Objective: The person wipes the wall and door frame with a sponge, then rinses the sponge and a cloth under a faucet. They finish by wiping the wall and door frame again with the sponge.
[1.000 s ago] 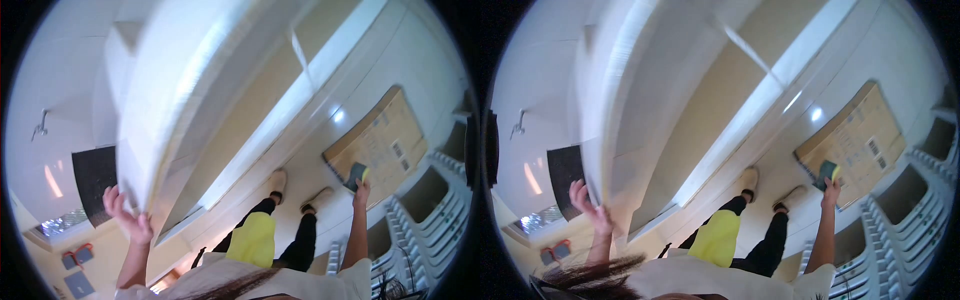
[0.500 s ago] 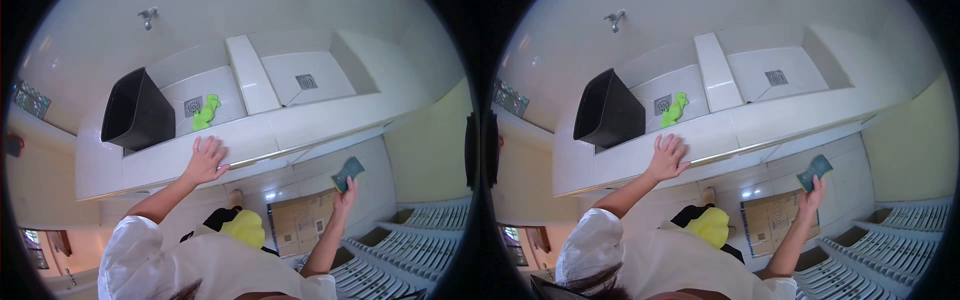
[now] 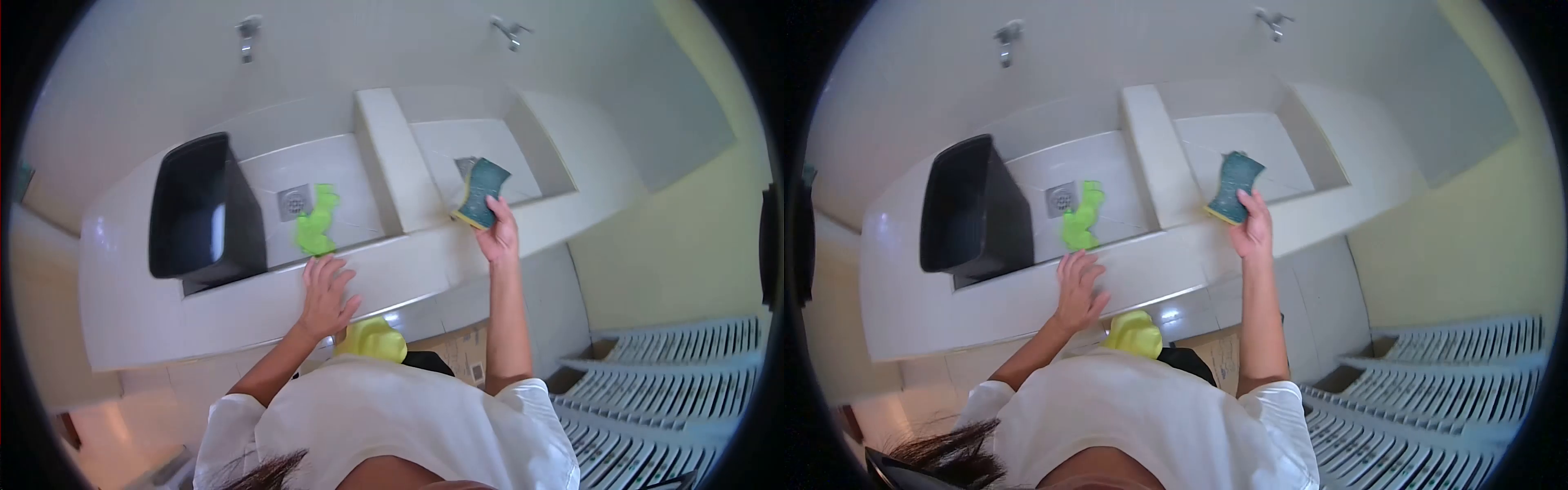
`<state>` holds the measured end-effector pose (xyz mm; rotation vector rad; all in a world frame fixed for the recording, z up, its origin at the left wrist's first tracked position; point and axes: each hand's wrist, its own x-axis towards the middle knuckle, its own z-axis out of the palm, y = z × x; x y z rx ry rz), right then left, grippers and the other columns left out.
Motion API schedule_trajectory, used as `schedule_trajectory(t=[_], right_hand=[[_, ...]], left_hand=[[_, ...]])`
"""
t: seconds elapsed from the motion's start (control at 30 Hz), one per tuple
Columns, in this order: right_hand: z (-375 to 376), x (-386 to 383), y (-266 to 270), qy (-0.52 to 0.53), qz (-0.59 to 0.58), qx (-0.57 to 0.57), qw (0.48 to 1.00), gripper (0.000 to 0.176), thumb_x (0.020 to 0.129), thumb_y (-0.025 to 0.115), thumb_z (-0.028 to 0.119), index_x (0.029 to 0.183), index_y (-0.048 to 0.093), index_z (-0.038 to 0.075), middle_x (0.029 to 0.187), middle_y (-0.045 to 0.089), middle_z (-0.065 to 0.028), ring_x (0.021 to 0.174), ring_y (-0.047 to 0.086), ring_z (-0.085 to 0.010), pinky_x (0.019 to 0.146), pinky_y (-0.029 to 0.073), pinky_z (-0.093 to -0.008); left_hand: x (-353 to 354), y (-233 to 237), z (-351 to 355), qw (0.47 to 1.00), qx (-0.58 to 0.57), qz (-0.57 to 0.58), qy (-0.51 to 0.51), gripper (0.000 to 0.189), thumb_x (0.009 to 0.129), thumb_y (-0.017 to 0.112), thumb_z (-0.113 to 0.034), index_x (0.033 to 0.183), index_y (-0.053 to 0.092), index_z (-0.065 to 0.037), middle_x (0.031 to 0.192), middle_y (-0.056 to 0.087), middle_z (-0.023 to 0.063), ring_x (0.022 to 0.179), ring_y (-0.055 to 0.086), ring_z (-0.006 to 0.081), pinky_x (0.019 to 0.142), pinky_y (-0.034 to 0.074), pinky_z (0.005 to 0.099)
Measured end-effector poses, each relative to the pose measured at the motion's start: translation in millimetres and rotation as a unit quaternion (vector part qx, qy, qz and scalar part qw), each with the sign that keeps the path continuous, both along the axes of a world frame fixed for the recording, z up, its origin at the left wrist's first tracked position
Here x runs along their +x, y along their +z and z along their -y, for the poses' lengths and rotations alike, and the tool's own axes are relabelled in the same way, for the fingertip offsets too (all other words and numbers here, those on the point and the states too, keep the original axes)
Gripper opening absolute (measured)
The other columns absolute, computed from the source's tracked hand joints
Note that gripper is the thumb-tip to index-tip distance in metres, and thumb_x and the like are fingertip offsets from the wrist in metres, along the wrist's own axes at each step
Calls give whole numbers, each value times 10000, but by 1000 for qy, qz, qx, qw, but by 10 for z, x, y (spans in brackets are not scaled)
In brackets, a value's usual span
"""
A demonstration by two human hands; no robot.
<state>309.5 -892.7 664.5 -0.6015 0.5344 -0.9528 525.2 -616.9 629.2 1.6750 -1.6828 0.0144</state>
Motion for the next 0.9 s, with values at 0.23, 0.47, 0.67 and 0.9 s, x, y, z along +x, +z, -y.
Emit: schedule_trajectory(t=[0.23,0.47,0.67,0.9], right_hand=[[130,701,-112,40,10,47,998,306,810,563,77,1105,485,103,1051,570,-66,934,565,-226,808,471,-414],[330,1089,-276,102,5,69,992,313,792,586,92,1089,488,116,1028,580,-57,922,575,-227,786,471,-421],[494,1243,-104,141,-14,83,986,286,800,564,79,1076,492,101,1013,583,-57,916,579,-218,785,477,-408],[635,1905,-199,298,-67,49,951,277,816,536,76,1085,487,40,1000,582,-71,900,581,-205,796,489,-365]], left_hand=[[782,1010,67,993,-46,97,45,306,704,603,-105,990,508,-57,1050,470,129,1021,442,311,899,314,461],[1843,2381,869,906,15,338,254,412,725,611,-141,1103,479,-44,1031,513,138,953,502,285,800,375,398],[2944,2651,1712,875,156,343,305,485,834,522,-356,1210,418,-69,1071,511,128,979,516,288,817,402,410],[3387,2388,2041,895,123,346,252,360,876,420,-325,1145,492,-97,1099,506,161,1065,451,330,886,368,438]])
